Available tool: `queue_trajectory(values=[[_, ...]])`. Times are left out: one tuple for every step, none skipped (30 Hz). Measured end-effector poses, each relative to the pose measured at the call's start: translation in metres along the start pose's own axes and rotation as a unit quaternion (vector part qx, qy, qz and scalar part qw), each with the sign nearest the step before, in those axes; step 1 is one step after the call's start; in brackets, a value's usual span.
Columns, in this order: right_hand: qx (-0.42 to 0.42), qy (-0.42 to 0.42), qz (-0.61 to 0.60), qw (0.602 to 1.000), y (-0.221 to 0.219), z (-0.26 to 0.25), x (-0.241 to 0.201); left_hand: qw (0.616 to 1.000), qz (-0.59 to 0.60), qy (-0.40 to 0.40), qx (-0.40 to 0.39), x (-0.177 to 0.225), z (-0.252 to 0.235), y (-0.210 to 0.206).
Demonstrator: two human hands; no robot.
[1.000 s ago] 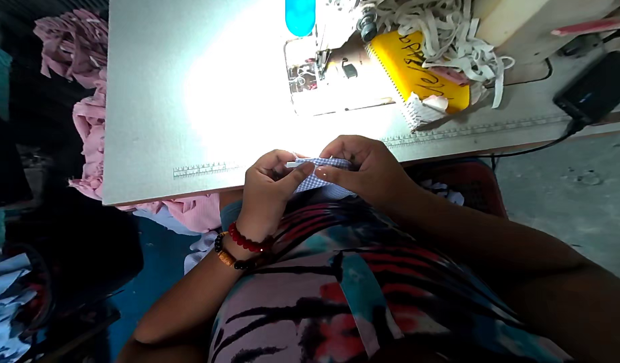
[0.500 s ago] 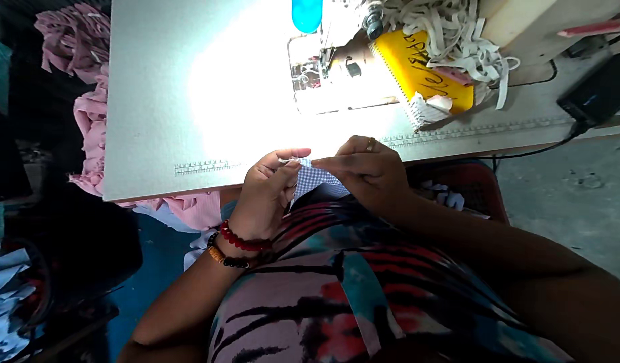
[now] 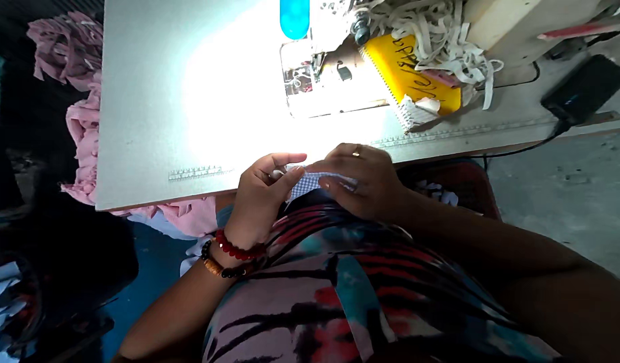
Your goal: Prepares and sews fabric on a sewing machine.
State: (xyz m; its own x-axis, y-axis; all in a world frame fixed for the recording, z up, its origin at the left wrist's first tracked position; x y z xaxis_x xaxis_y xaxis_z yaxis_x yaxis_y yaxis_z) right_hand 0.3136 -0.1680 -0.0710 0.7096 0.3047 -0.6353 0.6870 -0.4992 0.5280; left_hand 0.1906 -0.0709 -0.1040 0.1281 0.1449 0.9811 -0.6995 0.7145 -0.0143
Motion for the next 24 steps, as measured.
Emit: queue_trajectory(values=[[-0.009,-0.043,-0.029,0.999,-0.001,0.002,0.005,0.999,-0.034,-0.025,-0.007,0.004,-0.001,-0.001],[-0.014,-0.088,-0.052,0.995,-0.001,0.004,0.011,0.996,-0.070,-0.058,-0.017,0.009,-0.001,-0.004],[-0.011,-0.128,-0.068,0.989,0.000,0.005,0.016,0.989,-0.109,-0.097,-0.025,0.015,-0.002,-0.006],[-0.009,-0.155,-0.072,0.985,0.002,0.005,0.019,0.979,-0.142,-0.141,-0.034,0.021,-0.002,-0.010],[-0.011,-0.169,-0.069,0.983,0.006,0.004,0.021,0.967,-0.174,-0.183,-0.040,0.027,-0.002,-0.013],[-0.011,-0.172,-0.055,0.983,0.009,0.003,0.020,0.954,-0.206,-0.216,-0.042,0.031,-0.002,-0.016],[-0.014,-0.164,-0.032,0.986,0.014,0.001,0.018,0.941,-0.235,-0.242,-0.038,0.035,-0.002,-0.018],[-0.018,-0.149,-0.002,0.989,0.019,0.000,0.015,0.928,-0.261,-0.264,-0.034,0.039,-0.001,-0.021],[-0.024,-0.133,0.032,0.990,0.023,-0.002,0.012,0.916,-0.281,-0.285,-0.029,0.042,-0.001,-0.024],[-0.031,-0.119,0.066,0.990,0.027,-0.004,0.009,0.905,-0.299,-0.301,-0.022,0.045,-0.002,-0.026],[-0.041,-0.108,0.097,0.989,0.031,-0.006,0.008,0.897,-0.313,-0.311,-0.016,0.047,-0.004,-0.028],[-0.050,-0.100,0.124,0.986,0.034,-0.009,0.009,0.897,-0.315,-0.310,-0.015,0.048,-0.009,-0.030],[-0.057,-0.092,0.146,0.983,0.035,-0.012,0.011,0.903,-0.311,-0.297,-0.017,0.046,-0.017,-0.032],[-0.058,-0.082,0.166,0.981,0.036,-0.016,0.015,0.915,-0.304,-0.266,-0.022,0.043,-0.029,-0.033],[-0.051,-0.073,0.185,0.979,0.036,-0.020,0.023,0.927,-0.297,-0.227,-0.029,0.037,-0.042,-0.034],[-0.043,-0.070,0.204,0.976,0.035,-0.026,0.034,0.934,-0.298,-0.193,-0.033,0.031,-0.058,-0.035],[-0.044,-0.082,0.222,0.971,0.032,-0.032,0.050,0.936,-0.307,-0.169,-0.033,0.025,-0.075,-0.035],[-0.058,-0.112,0.237,0.963,0.029,-0.039,0.069,0.935,-0.318,-0.153,-0.026,0.019,-0.093,-0.036],[-0.078,-0.157,0.244,0.954,0.025,-0.045,0.089,0.931,-0.339,-0.138,-0.016,0.012,-0.114,-0.036],[-0.097,-0.202,0.250,0.942,0.021,-0.051,0.109,0.920,-0.369,-0.131,-0.013,0.008,-0.134,-0.037],[-0.102,-0.231,0.256,0.933,0.019,-0.058,0.127,0.903,-0.413,-0.122,-0.008,0.007,-0.150,-0.038],[-0.102,-0.262,0.254,0.926,0.017,-0.064,0.141,0.883,-0.459,-0.103,-0.002,0.007,-0.163,-0.039],[-0.097,-0.287,0.251,0.920,0.016,-0.070,0.152,0.863,-0.498,-0.083,0.008,0.006,-0.173,-0.039],[-0.090,-0.304,0.249,0.915,0.016,-0.074,0.162,0.848,-0.525,-0.070,0.021,0.005,-0.181,-0.039]])
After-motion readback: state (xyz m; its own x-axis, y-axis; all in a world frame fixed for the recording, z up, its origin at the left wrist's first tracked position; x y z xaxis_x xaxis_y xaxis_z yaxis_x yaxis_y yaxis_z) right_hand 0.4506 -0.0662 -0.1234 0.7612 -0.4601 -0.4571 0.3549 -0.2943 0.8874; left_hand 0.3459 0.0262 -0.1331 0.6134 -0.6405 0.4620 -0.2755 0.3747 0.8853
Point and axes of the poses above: each hand's wrist, its own z-axis away from the middle knuckle, its own y-axis out of the back of the hand, x = y × z, the point moved 9 cm from there along -z, towards the middle knuckle, and after that the axes turned 4 degrees about x, right-handed, at the moved point
